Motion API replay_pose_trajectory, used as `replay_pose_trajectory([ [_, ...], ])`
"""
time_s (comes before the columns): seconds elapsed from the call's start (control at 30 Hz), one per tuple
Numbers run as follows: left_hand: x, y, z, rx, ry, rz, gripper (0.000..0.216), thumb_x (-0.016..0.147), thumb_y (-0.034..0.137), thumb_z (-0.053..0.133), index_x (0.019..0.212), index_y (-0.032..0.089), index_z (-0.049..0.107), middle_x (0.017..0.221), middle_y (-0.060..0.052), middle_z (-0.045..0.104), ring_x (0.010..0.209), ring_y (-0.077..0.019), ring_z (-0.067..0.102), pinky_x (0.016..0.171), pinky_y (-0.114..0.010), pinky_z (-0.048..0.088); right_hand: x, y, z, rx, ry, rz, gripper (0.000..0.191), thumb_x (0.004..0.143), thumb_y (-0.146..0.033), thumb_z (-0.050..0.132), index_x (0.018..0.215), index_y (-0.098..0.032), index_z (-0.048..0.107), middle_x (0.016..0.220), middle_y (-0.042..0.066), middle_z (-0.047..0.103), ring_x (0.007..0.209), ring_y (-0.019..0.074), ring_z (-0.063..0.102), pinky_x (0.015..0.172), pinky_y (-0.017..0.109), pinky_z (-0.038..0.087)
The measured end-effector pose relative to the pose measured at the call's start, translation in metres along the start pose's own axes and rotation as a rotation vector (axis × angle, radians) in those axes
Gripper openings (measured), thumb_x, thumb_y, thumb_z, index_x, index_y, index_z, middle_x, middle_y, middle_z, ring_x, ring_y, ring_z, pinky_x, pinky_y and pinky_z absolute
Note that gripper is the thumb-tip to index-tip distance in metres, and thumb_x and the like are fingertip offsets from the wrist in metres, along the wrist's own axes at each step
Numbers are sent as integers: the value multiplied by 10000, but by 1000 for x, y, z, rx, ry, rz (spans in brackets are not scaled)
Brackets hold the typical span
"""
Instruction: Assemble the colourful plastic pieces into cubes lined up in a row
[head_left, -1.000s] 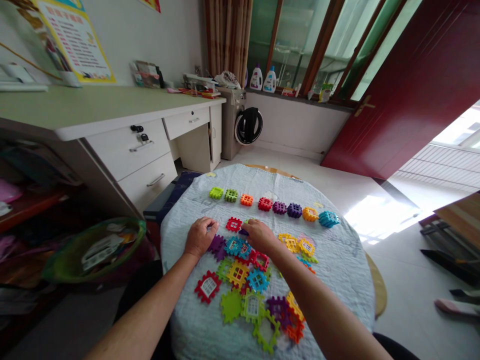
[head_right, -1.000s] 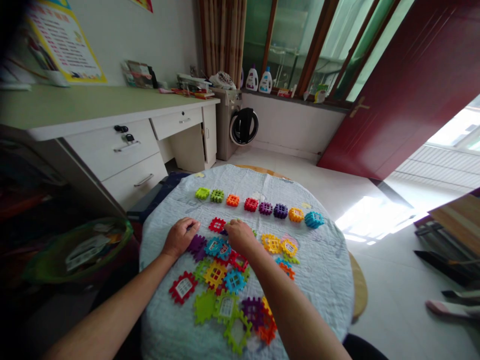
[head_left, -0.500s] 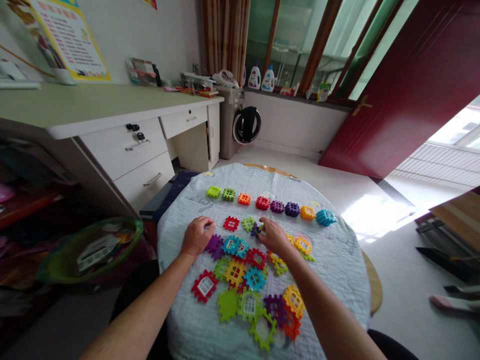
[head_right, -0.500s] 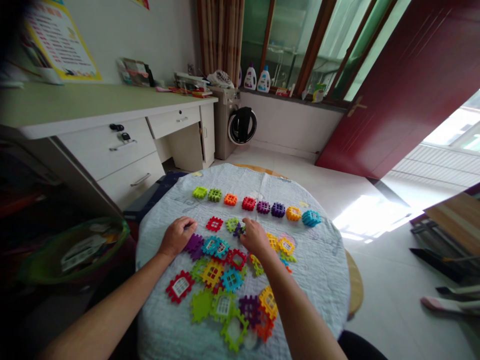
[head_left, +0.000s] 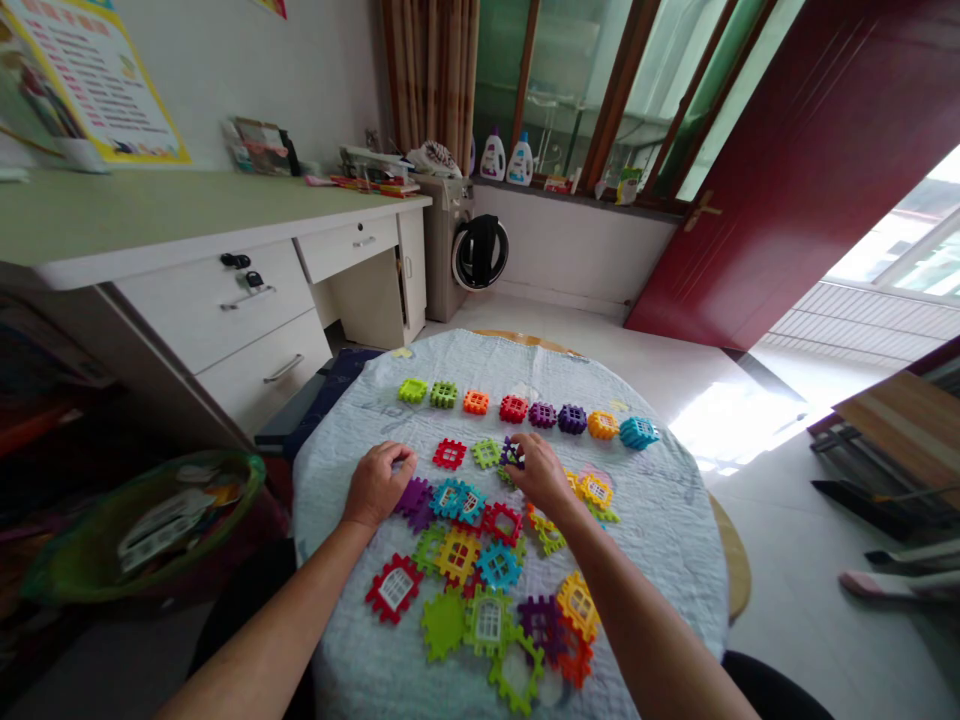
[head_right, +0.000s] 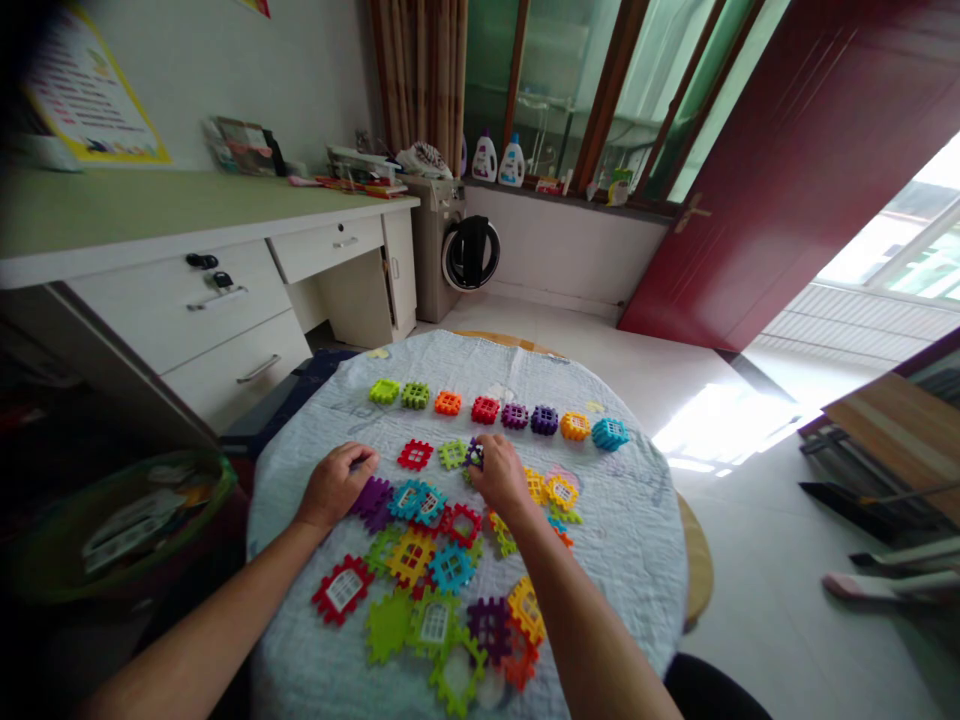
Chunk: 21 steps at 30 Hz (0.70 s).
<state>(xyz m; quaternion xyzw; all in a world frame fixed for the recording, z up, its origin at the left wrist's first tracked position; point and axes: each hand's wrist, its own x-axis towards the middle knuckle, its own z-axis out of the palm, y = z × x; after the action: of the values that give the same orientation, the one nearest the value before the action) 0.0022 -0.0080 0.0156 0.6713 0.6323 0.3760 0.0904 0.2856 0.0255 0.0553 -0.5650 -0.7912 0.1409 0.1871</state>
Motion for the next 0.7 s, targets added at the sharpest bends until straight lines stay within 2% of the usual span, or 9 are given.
replay_pose_trajectory([
  [0.17, 1, 1, 0, -12, 11, -3, 245, 829, 376, 474, 734, 201, 618, 798, -48, 655, 817, -211, 607, 813, -326, 467, 22, 53, -38, -124, 196, 126, 238, 782, -261, 635, 1004, -174, 638, 947, 77, 634, 893, 213, 553, 827, 308, 395],
  [0.33, 1, 4, -1, -14, 18, -14, 235, 818, 370, 479, 720, 207, 617, 785, -42, 655, 803, -208, 612, 796, -320, 472, 47, 98, -60, -232, 217, 277, 259, 792, -305, 646, 1016, -176, 648, 970, 89, 659, 920, 228, 553, 826, 311, 381],
  [0.47, 1, 3, -1, -17, 23, -17, 232, 819, 372, 483, 726, 207, 617, 794, -42, 658, 812, -208, 612, 807, -324, 472, 58, 111, -59, -284, 181, 293, 292, 802, -357, 642, 1032, -179, 653, 984, 93, 667, 928, 234, 555, 824, 311, 375],
  [0.7, 1, 2, -1, -22, 4, -26, 235, 827, 377, 474, 740, 205, 610, 800, -46, 654, 821, -205, 605, 815, -328, 465, 58, 111, -51, -336, 126, 301, 326, 838, -415, 602, 1054, -183, 679, 1038, 115, 645, 971, 250, 548, 865, 336, 368],
])
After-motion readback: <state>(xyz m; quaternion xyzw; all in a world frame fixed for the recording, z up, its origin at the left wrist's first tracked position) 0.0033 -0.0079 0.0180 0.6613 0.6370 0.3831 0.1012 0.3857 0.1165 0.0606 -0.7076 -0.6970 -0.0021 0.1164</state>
